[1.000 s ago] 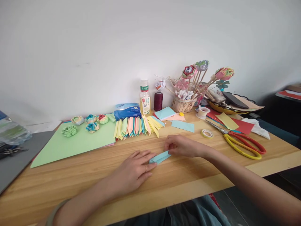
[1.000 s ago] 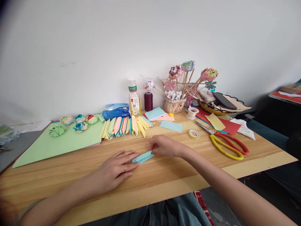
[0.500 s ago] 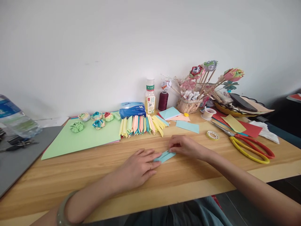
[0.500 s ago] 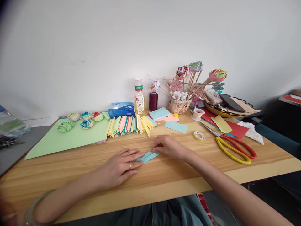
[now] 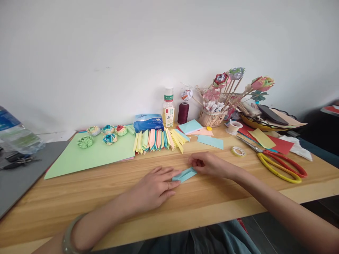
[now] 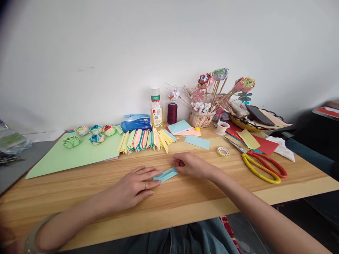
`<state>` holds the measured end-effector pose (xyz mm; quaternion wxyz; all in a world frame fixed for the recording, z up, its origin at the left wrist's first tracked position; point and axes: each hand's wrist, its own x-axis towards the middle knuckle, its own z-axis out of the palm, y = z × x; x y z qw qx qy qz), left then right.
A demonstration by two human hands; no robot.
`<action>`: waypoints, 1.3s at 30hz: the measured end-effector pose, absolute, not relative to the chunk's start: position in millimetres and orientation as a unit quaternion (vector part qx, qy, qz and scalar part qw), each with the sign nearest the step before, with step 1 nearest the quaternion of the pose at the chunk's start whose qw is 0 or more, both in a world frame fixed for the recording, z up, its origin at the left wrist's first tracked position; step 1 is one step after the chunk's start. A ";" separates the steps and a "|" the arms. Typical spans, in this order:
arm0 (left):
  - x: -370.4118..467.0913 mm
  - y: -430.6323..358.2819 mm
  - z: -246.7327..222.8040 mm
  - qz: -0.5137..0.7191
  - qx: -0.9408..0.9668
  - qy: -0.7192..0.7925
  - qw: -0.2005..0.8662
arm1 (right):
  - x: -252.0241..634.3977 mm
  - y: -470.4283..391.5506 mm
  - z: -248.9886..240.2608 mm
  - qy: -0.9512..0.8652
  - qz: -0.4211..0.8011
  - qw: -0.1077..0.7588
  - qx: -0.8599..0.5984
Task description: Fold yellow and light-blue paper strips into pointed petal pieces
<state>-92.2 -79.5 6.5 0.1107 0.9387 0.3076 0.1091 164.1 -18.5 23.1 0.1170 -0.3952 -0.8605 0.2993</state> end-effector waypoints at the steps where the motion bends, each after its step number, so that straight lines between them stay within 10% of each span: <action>1: -92.3 -79.3 6.4 0.111 0.939 0.307 0.111 | 164.5 -20.9 23.1 -0.867 0.286 0.123 -0.389; 39: -68.3 -78.5 4.1 0.201 0.930 0.304 -0.046 | 162.2 -43.8 22.5 -0.977 -0.084 0.070 -0.185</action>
